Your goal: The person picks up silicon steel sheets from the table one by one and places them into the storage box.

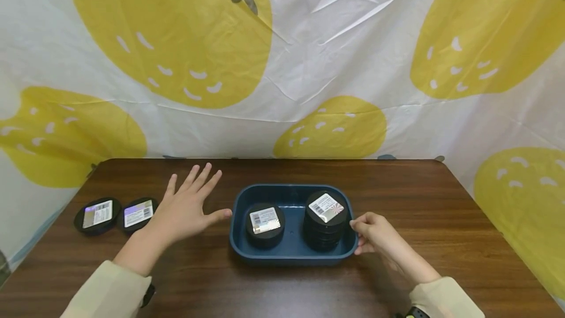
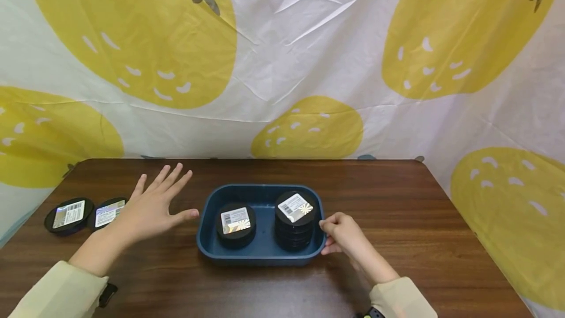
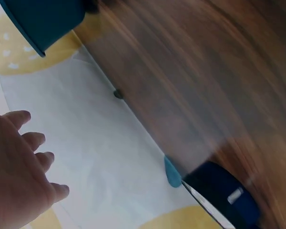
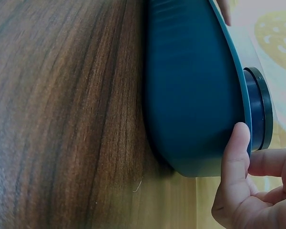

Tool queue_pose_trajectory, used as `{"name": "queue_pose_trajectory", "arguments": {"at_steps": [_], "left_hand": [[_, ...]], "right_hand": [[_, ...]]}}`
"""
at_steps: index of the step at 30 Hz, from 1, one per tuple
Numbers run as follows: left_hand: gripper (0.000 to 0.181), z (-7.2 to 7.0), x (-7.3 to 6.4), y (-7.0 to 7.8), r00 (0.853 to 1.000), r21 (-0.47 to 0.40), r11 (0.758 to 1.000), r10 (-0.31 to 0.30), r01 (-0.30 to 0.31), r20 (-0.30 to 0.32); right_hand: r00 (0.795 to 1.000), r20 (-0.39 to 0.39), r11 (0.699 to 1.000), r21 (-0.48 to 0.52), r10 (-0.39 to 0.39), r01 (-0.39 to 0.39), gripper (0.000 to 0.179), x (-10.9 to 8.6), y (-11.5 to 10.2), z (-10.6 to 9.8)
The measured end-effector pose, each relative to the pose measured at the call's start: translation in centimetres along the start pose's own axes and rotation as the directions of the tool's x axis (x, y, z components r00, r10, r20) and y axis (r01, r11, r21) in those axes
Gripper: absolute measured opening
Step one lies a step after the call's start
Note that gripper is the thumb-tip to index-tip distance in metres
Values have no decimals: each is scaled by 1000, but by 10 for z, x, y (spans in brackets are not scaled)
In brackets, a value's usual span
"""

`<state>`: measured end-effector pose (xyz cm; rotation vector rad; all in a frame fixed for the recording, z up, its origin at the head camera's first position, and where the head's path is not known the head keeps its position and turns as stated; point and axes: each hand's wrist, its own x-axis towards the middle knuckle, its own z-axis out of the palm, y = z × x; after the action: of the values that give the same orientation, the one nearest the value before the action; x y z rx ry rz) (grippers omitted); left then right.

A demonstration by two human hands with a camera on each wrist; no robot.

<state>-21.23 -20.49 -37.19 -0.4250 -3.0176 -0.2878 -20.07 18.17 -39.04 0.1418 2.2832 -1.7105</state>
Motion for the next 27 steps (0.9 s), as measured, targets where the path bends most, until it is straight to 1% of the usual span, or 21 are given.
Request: {"name": "queue_pose_trajectory", "arguments": {"at_steps": [7,15,22,27], "left_hand": [[92,-3,-8,-14,1000,-3,1000,-26,26,10],[94,-1,-14,-36,1000,-7,1000,-29,29,-2],[93,0,-20,-53,997,-13,998,-63,63,34],[95,-1,-24,-63,995,-5,996,-83,84,52]], "right_hand": [[1000,-14,1000,-1,7,-7,24,0,-1,2],[1000,-22,1000,-8,12,-12,23,0,0,0],[999,-21,1000,-6,24,-24,23,1,1,0],[1000,-11,1000,-1,14,-14,23,1,1,0]]}}
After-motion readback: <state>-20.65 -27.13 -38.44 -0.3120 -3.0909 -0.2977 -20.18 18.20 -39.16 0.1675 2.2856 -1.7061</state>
